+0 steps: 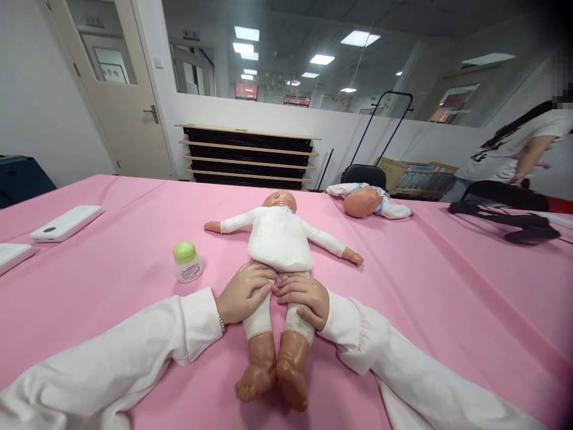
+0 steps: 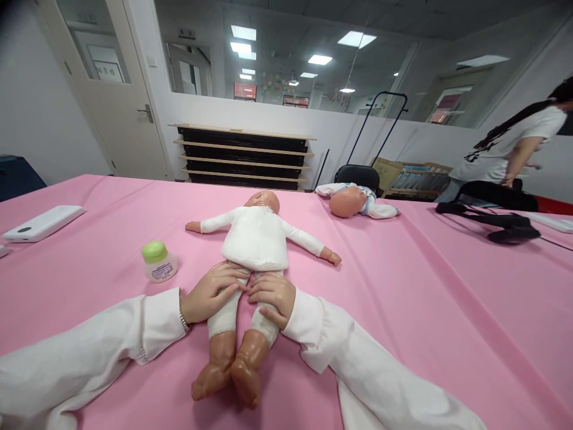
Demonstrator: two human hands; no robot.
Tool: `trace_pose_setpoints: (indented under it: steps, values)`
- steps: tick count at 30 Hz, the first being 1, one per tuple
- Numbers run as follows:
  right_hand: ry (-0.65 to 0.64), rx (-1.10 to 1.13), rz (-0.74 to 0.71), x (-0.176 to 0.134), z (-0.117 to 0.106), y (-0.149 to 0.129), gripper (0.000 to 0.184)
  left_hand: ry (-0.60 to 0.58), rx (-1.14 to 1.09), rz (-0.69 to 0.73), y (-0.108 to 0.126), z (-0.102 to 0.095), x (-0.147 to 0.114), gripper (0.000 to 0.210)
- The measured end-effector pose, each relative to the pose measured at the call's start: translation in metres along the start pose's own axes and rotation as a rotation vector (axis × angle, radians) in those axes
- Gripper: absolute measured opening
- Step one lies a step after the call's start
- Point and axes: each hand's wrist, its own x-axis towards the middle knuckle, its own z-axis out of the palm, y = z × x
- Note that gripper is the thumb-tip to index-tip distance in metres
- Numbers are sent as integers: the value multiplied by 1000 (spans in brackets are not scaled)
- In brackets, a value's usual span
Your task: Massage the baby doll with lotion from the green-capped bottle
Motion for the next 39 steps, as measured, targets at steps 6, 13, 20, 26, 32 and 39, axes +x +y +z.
trace_pose_setpoints:
  steps: [6, 13, 20, 26, 32, 39]
  values:
    - [-109, -47, -54, 5, -2, -19, 47, -118, -64, 33, 6, -1, -2, 31]
    - [74, 52, -76, 6, -1, -26, 40, -84, -201, 50, 19, -4, -7, 35]
    - [386, 76, 109, 3, -1, -26, 43, 336, -147, 67, 20, -3, -18, 31]
    - [568, 60, 276, 2, 1, -23, 45, 409, -148, -111, 7, 0, -14, 34]
    - [444, -123, 334, 27, -20, -12, 42, 330, -61, -142, 1, -4, 12, 39]
    - [451, -370, 525, 55, -24, 68, 24, 344, 170, -93, -5, -7, 93, 18]
